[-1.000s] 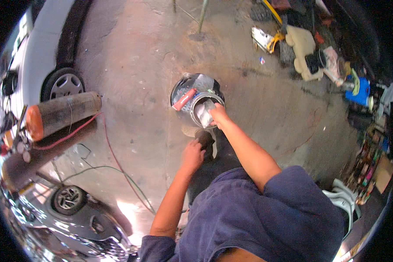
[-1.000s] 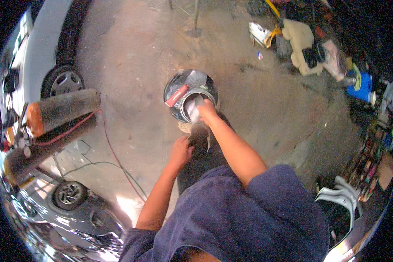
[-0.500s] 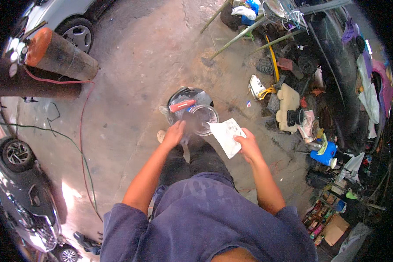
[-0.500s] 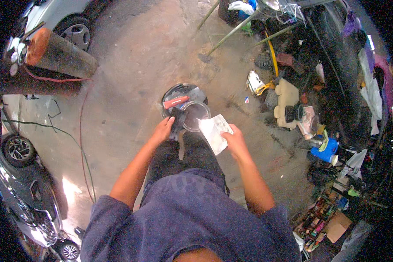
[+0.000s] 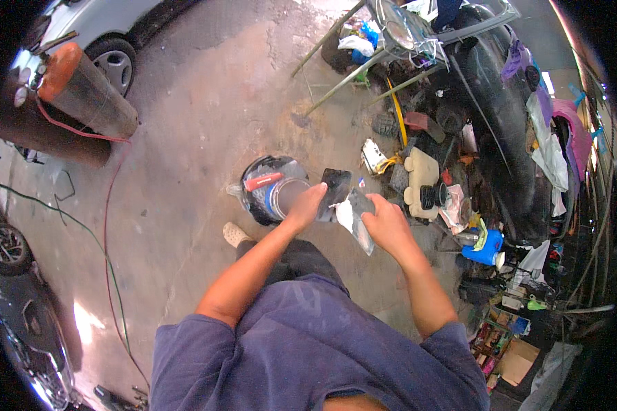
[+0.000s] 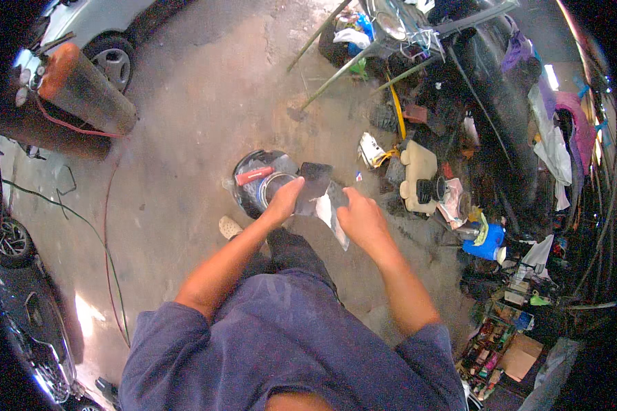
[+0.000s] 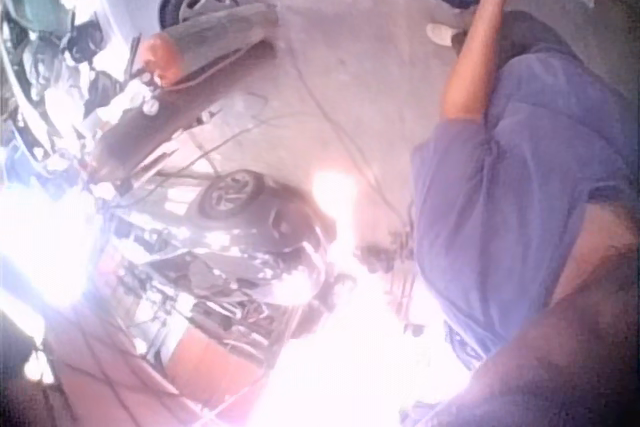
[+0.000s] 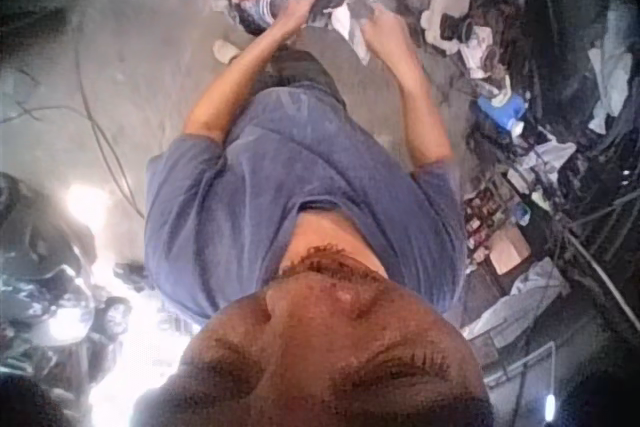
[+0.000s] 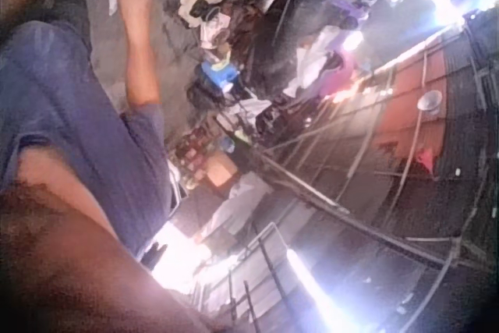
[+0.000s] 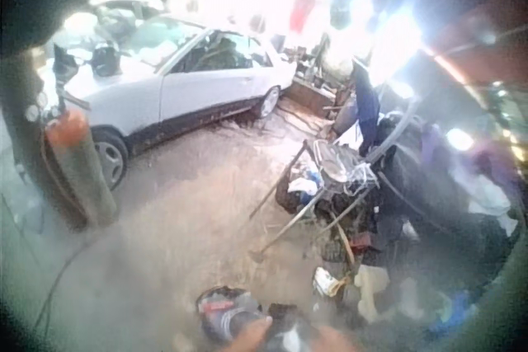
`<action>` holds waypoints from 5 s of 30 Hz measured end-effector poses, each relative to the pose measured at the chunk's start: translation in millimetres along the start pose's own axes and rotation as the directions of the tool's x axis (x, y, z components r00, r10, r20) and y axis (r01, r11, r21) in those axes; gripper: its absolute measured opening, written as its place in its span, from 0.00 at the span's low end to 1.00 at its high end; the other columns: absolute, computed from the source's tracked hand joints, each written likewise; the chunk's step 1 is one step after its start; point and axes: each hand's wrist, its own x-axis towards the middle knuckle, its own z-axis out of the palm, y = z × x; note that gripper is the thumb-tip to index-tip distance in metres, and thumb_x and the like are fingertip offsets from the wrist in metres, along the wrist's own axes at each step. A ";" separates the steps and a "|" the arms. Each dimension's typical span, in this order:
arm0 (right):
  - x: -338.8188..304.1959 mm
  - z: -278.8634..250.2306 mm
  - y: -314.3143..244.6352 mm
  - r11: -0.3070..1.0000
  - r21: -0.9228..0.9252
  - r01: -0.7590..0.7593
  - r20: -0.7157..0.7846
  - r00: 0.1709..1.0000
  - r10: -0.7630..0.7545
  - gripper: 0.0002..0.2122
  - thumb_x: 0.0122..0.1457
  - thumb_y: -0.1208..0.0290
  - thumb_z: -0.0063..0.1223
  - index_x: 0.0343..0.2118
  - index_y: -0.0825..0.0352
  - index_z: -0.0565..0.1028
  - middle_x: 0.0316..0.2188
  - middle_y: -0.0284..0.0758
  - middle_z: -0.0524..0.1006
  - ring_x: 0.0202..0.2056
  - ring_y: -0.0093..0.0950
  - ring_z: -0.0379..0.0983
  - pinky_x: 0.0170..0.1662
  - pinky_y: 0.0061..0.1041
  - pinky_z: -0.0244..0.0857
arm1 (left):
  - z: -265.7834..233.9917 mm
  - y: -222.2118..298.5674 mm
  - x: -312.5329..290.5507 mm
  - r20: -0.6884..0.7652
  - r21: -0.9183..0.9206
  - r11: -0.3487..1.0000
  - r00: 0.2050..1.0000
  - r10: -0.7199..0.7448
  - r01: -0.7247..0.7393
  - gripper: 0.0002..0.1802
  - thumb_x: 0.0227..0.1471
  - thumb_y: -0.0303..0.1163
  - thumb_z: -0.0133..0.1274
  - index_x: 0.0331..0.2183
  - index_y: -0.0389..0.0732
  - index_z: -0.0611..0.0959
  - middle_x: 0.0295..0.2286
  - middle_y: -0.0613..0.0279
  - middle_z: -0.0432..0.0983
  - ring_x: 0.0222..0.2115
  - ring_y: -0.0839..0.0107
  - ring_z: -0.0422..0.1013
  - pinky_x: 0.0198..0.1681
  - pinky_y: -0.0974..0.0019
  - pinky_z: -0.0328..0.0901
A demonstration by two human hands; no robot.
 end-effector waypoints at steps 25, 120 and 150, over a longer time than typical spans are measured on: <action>-91.3 -93.0 82.5 0.260 0.026 0.965 -0.410 0.248 -0.878 0.34 0.46 0.92 0.51 0.60 0.69 0.62 0.56 0.51 0.65 0.57 0.51 0.64 0.61 0.41 0.60 | 125.3 220.5 -189.1 -0.463 -0.614 0.749 0.882 -0.085 -0.250 0.23 0.67 0.48 0.42 0.52 0.40 0.68 0.42 0.53 0.74 0.36 0.58 0.78 0.26 0.48 0.79; -367.0 116.9 -14.4 0.124 0.811 0.572 -0.174 0.439 -0.882 0.29 0.51 0.88 0.53 0.59 0.64 0.67 0.60 0.42 0.65 0.60 0.40 0.64 0.63 0.42 0.59 | 70.6 123.6 -576.4 -0.879 -0.430 0.637 0.458 -0.133 -0.640 0.17 0.66 0.39 0.47 0.49 0.37 0.73 0.41 0.60 0.76 0.40 0.69 0.73 0.46 0.60 0.70; -371.1 80.0 -34.9 -0.380 -0.110 0.918 -0.021 -0.385 -0.923 0.18 0.53 0.65 0.53 0.48 0.52 0.77 0.49 0.32 0.74 0.55 0.35 0.69 0.60 0.53 0.58 | 104.9 144.7 -569.9 -0.862 0.280 0.934 0.370 0.347 -0.224 0.17 0.66 0.34 0.46 0.49 0.33 0.76 0.30 0.54 0.79 0.30 0.74 0.72 0.35 0.65 0.67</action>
